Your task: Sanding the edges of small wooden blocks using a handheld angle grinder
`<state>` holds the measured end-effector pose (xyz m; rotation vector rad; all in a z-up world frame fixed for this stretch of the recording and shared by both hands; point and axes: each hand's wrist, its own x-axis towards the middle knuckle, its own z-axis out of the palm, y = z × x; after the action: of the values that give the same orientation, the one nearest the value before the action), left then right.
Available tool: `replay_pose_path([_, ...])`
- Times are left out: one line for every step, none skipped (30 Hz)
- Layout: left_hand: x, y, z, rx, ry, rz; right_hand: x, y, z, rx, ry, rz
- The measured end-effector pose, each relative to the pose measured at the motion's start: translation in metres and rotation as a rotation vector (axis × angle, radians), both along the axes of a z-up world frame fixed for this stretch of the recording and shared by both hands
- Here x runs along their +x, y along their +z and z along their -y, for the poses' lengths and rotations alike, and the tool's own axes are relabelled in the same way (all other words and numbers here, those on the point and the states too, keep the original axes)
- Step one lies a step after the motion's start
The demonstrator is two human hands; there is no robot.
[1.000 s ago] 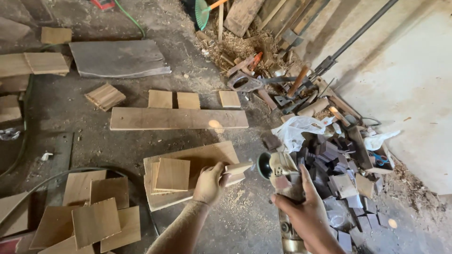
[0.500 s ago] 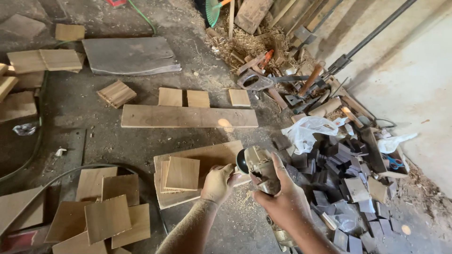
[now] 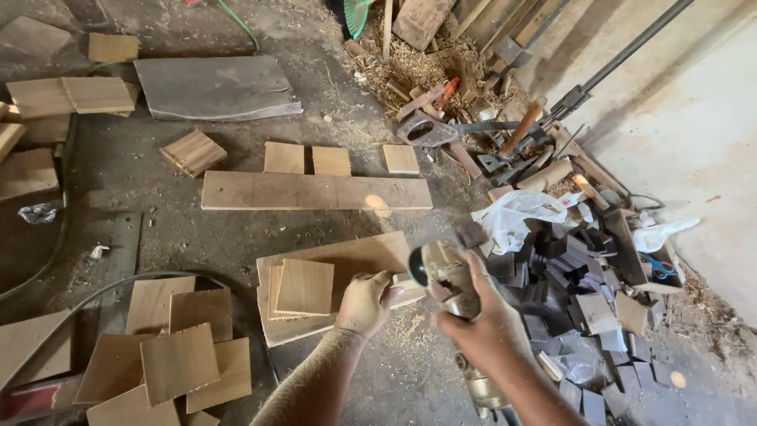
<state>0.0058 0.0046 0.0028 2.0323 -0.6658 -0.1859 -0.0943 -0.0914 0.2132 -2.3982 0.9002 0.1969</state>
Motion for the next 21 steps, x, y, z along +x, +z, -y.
replay_pose_path([0.001,0.002,0.000,-0.016,0.005,0.020,0.002,0.004,0.003,0.007,-0.029,-0.011])
replay_pose_path([0.002,0.000,0.002,-0.020,0.007,0.022,0.002,0.007,0.008,0.004,-0.028,-0.009])
replay_pose_path([0.000,-0.004,0.003,-0.028,0.028,0.001,0.000,0.010,0.012,-0.019,-0.077,-0.059])
replay_pose_path([-0.002,-0.007,0.004,-0.036,0.050,-0.020,-0.002,0.012,0.016,-0.041,-0.127,-0.109])
replay_pose_path([-0.002,-0.009,0.004,-0.037,0.053,-0.020,-0.005,0.006,0.023,-0.041,-0.125,-0.109])
replay_pose_path([-0.002,-0.010,0.004,-0.012,0.026,0.021,-0.008,-0.001,0.031,-0.009,-0.135,-0.018])
replay_pose_path([-0.003,-0.011,0.004,0.014,-0.003,0.063,-0.012,-0.008,0.039,0.024,-0.147,0.074])
replay_pose_path([-0.004,-0.011,0.003,0.013,-0.001,0.065,-0.012,-0.004,0.036,0.024,-0.145,0.076])
replay_pose_path([-0.004,-0.010,0.003,0.013,0.001,0.061,-0.012,-0.001,0.034,0.018,-0.162,0.077])
replay_pose_path([-0.004,-0.009,0.003,0.013,0.003,0.056,-0.013,0.002,0.032,0.013,-0.179,0.077])
replay_pose_path([-0.004,-0.009,0.004,0.015,0.005,0.055,-0.014,0.004,0.029,0.014,-0.177,0.076])
replay_pose_path([-0.005,-0.009,0.004,0.011,0.004,0.032,-0.014,0.005,0.026,-0.031,-0.123,0.037])
replay_pose_path([-0.004,-0.008,0.005,0.009,-0.002,0.011,-0.015,0.006,0.023,-0.076,-0.073,0.000])
replay_pose_path([-0.005,-0.009,0.004,0.012,-0.006,0.011,-0.013,0.009,0.016,-0.072,-0.077,0.000])
replay_pose_path([-0.005,-0.010,0.005,0.011,0.001,0.020,-0.010,0.013,0.009,0.004,-0.017,0.038])
replay_pose_path([-0.004,-0.010,0.006,0.010,0.007,0.028,-0.008,0.017,0.003,0.080,0.044,0.078])
replay_pose_path([-0.004,-0.007,0.007,0.011,0.007,0.028,-0.009,0.010,0.003,0.081,0.044,0.078])
replay_pose_path([-0.003,-0.003,0.006,0.020,-0.010,0.009,-0.010,0.002,0.002,0.022,0.075,0.061])
replay_pose_path([-0.003,0.000,0.006,0.029,-0.025,-0.012,-0.011,-0.006,0.001,-0.036,0.106,0.043])
replay_pose_path([-0.004,0.000,0.005,0.031,-0.025,-0.013,-0.012,-0.010,0.001,-0.034,0.107,0.042])
replay_pose_path([-0.004,0.000,0.004,0.003,-0.021,0.008,-0.012,-0.014,0.001,-0.025,0.108,0.080])
